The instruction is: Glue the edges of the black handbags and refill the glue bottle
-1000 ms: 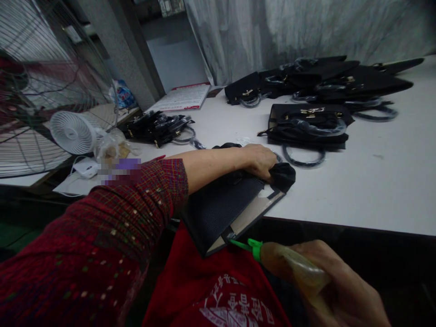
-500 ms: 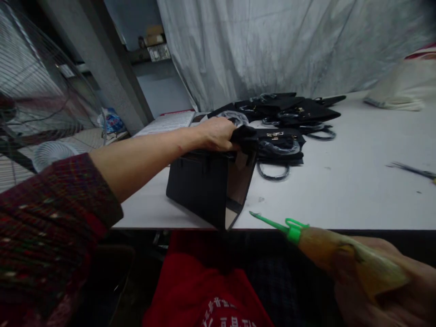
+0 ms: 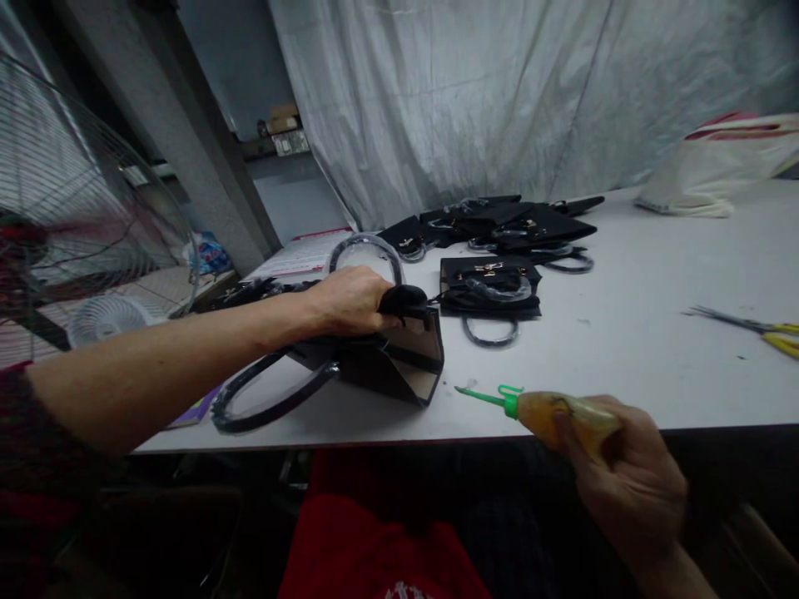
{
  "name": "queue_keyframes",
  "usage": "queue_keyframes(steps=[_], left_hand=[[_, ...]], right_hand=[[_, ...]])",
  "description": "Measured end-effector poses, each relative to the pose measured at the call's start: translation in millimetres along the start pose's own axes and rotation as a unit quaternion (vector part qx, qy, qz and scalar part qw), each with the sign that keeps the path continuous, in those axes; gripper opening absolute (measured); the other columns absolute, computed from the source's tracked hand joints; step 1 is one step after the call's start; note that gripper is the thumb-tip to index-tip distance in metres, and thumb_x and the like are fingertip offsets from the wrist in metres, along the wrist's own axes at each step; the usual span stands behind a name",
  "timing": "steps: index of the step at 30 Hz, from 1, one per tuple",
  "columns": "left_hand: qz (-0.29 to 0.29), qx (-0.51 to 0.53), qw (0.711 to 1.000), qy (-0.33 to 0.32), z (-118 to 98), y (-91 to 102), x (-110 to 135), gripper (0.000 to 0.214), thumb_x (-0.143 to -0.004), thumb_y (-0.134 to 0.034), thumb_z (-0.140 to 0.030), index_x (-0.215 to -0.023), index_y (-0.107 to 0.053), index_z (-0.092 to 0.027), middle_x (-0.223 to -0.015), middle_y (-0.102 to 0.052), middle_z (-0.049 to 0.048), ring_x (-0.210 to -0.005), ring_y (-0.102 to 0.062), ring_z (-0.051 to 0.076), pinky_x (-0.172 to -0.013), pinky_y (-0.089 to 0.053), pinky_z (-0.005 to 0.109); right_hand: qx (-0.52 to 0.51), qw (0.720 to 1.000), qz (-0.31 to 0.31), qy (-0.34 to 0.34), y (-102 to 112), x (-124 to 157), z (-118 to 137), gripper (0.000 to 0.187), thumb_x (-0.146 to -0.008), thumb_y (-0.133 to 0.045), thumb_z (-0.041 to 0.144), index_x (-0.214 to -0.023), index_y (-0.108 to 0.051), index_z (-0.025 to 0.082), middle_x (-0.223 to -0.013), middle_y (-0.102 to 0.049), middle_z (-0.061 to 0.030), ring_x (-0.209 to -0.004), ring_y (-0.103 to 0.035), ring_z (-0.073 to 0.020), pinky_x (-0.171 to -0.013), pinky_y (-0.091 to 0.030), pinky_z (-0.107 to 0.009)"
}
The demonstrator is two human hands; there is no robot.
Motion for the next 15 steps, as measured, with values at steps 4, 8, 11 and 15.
queue_keyframes(steps=[4,8,11,15], left_hand=[[-0.024,-0.005,1.0,-0.014,4,-6.1,-8,0.031,-0.09,-0.059,-0.042,-0.099,-0.078,-0.02,-0.089,-0.076,0.0073,-0.083,-0.069,0.022,-0.072,-0.045,0.029],[-0.033,-0.009,0.999,-0.009,2,-12.1,-18,0.033,-0.09,-0.06,-0.044,-0.101,-0.078,-0.019,-0.098,-0.078,0.0098,-0.091,-0.071,0.025,-0.072,-0.045,0.029],[-0.038,-0.007,0.999,-0.007,1,-13.4,-18,0.035,-0.091,-0.059,-0.047,-0.102,-0.078,-0.02,-0.099,-0.078,0.0099,-0.094,-0.072,0.025,-0.073,-0.045,0.029],[-0.038,0.0,0.999,0.0,4,-14.4,-15,0.033,-0.091,-0.059,-0.045,-0.099,-0.078,-0.02,-0.094,-0.078,0.0093,-0.089,-0.072,0.024,-0.069,-0.044,0.029]], right_hand=[[-0.001,0.997,0.06,0.047,-39,-23,-11,0.027,-0.092,-0.065,0.049,-0.091,-0.059,0.023,-0.077,-0.061,0.0003,-0.059,-0.056,-0.0151,-0.053,-0.046,-0.027],[0.005,0.989,0.137,0.062,-74,-44,-18,0.03,-0.093,-0.06,0.051,-0.085,-0.058,0.022,-0.072,-0.059,-0.0003,-0.06,-0.055,-0.0161,-0.056,-0.046,-0.029],[0.017,0.984,0.164,0.066,-87,-51,-20,0.033,-0.093,-0.059,0.052,-0.08,-0.056,0.022,-0.066,-0.054,0.0009,-0.056,-0.051,-0.0153,-0.053,-0.042,-0.029],[0.021,0.98,0.186,0.068,-93,-54,-17,0.031,-0.095,-0.055,0.051,-0.081,-0.056,0.023,-0.066,-0.057,0.0006,-0.056,-0.053,-0.0152,-0.052,-0.042,-0.027]])
Point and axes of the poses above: each hand's wrist, its own x-axis away from the middle knuckle, its own y-axis out of the back of the hand, z = x × y, the point moved 7 cm from there along -x, towards the middle knuckle
